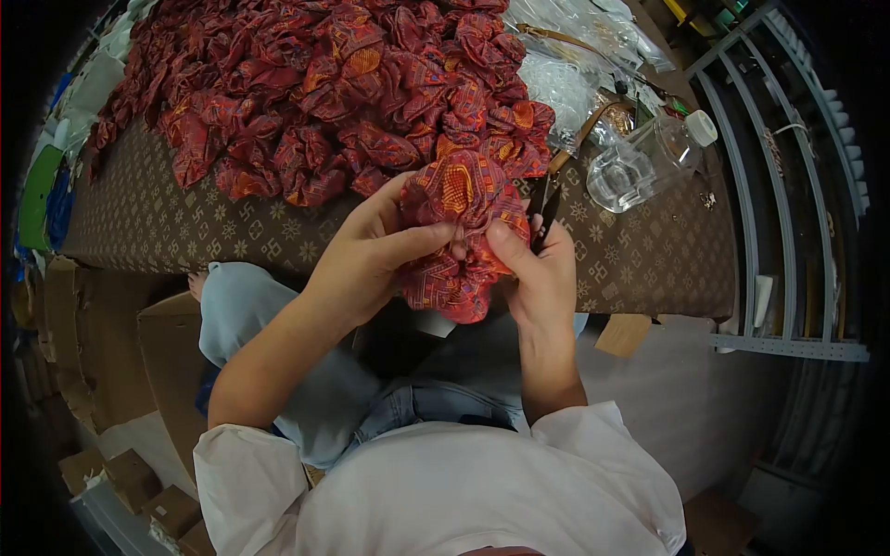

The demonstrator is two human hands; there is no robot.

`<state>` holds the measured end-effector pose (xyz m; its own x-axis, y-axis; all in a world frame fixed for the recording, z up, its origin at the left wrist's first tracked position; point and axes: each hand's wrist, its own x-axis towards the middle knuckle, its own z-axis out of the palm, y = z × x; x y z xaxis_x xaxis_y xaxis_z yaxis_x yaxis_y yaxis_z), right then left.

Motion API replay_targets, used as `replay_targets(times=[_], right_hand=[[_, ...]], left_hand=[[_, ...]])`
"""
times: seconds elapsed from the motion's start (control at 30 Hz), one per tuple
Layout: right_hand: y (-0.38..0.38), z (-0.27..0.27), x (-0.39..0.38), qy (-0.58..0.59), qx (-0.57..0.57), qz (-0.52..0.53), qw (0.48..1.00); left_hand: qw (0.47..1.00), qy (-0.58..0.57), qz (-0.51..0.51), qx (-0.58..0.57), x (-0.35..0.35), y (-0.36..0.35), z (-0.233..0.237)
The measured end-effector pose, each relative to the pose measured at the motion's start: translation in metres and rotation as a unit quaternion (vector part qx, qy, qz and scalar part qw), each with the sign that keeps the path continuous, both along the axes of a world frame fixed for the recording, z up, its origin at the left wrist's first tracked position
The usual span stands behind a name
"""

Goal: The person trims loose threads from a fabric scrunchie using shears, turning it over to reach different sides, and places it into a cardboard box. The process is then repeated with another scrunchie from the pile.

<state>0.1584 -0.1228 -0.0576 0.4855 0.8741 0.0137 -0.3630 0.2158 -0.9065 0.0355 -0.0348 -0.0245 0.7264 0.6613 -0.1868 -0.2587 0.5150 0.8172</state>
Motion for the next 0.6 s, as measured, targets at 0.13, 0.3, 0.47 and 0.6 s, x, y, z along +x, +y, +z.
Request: replay_targets(times=[0.13,0.3,0.47,0.6], right_hand=[[0.003,-0.008,0.010,0.147,0.147,0.043,0.977],[0.000,-0.017,0.010,0.287,0.235,0.077,0.925],[-0.002,-0.024,0.011,0.290,0.237,0.098,0.922],[0.000,-0.013,0.007,0.320,0.225,0.123,0.912]], left_hand=[[0.957,-0.185,-0.169,-0.148,-0.003,0.012,-0.008],[0.980,0.041,-0.196,-0.006,-0.009,0.009,0.016],[0.994,0.013,-0.096,-0.054,-0.010,0.001,0.011],[0.994,-0.037,-0.078,-0.071,-0.009,0.003,0.007]])
